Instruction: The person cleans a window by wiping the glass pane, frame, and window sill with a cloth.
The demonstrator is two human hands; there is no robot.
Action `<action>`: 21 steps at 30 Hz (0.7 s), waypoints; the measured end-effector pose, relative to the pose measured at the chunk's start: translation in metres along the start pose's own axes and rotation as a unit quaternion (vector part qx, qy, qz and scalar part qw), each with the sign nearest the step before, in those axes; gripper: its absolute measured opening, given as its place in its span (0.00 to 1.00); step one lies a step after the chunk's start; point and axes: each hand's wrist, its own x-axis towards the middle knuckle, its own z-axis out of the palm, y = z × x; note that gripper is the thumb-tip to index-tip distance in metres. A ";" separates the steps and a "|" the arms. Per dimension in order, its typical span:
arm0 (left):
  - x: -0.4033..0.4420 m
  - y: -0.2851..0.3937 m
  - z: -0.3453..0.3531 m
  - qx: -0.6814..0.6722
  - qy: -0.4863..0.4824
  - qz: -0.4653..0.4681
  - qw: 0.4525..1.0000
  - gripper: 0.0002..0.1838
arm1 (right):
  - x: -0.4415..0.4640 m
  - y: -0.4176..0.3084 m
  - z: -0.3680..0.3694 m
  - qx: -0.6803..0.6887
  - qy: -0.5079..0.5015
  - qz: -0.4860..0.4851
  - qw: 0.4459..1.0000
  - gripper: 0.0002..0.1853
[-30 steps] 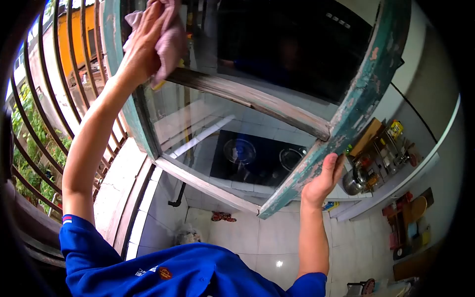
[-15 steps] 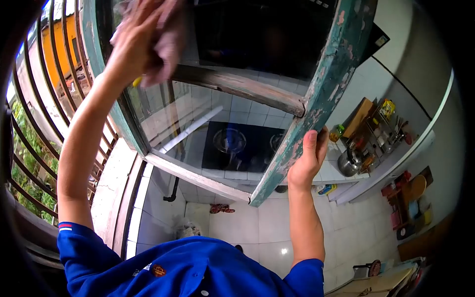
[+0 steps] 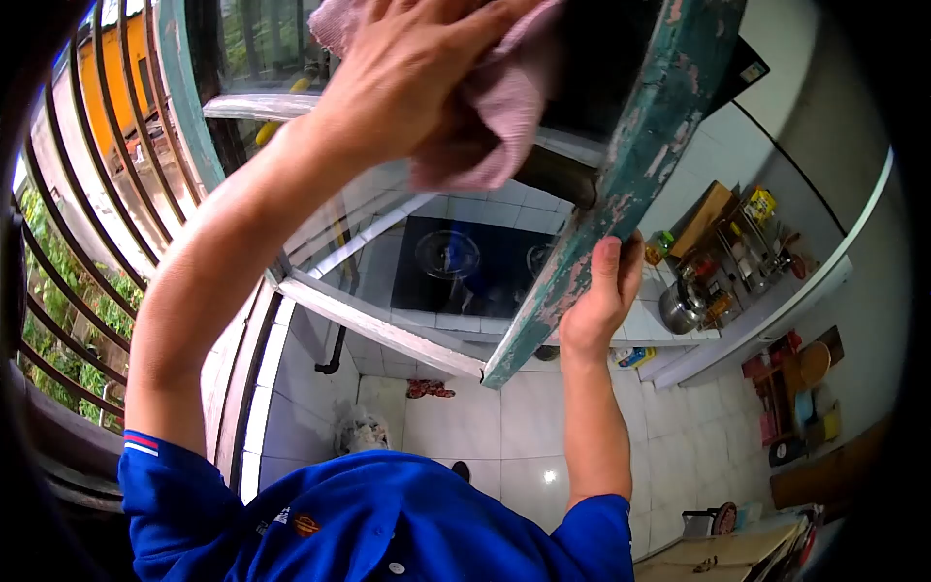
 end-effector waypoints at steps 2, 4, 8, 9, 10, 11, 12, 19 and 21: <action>-0.006 -0.012 -0.014 0.080 -0.070 -0.014 0.994 0.50 | 0.001 -0.001 -0.001 -0.002 0.001 -0.004 1.000 0.26; -0.021 -0.029 -0.028 0.156 -0.121 -0.089 0.976 0.54 | -0.001 -0.003 0.005 -0.001 0.011 -0.004 1.000 0.24; -0.021 -0.035 -0.036 0.118 -0.088 -0.118 0.982 0.56 | 0.001 0.000 0.003 -0.020 0.013 -0.025 0.999 0.21; -0.016 -0.028 -0.034 0.122 -0.096 -0.115 0.981 0.56 | -0.001 -0.003 0.007 -0.021 0.013 -0.025 0.999 0.21; -0.009 -0.022 -0.021 0.108 -0.130 -0.177 0.970 0.57 | -0.002 -0.007 0.011 -0.029 0.026 -0.019 0.999 0.22; -0.004 -0.010 -0.010 0.112 -0.086 -0.128 0.982 0.59 | -0.001 -0.008 0.014 -0.036 0.039 -0.015 0.999 0.24; 0.002 0.005 -0.001 0.114 -0.062 -0.101 0.986 0.57 | -0.001 -0.006 0.012 -0.021 0.041 -0.006 0.999 0.23; 0.021 0.047 0.022 0.023 -0.025 -0.055 0.998 0.52 | 0.003 0.004 -0.001 0.023 -0.017 -0.020 0.999 0.17; 0.018 0.036 0.014 0.051 -0.052 -0.051 0.996 0.55 | 0.003 0.003 0.000 0.022 -0.011 -0.011 1.000 0.17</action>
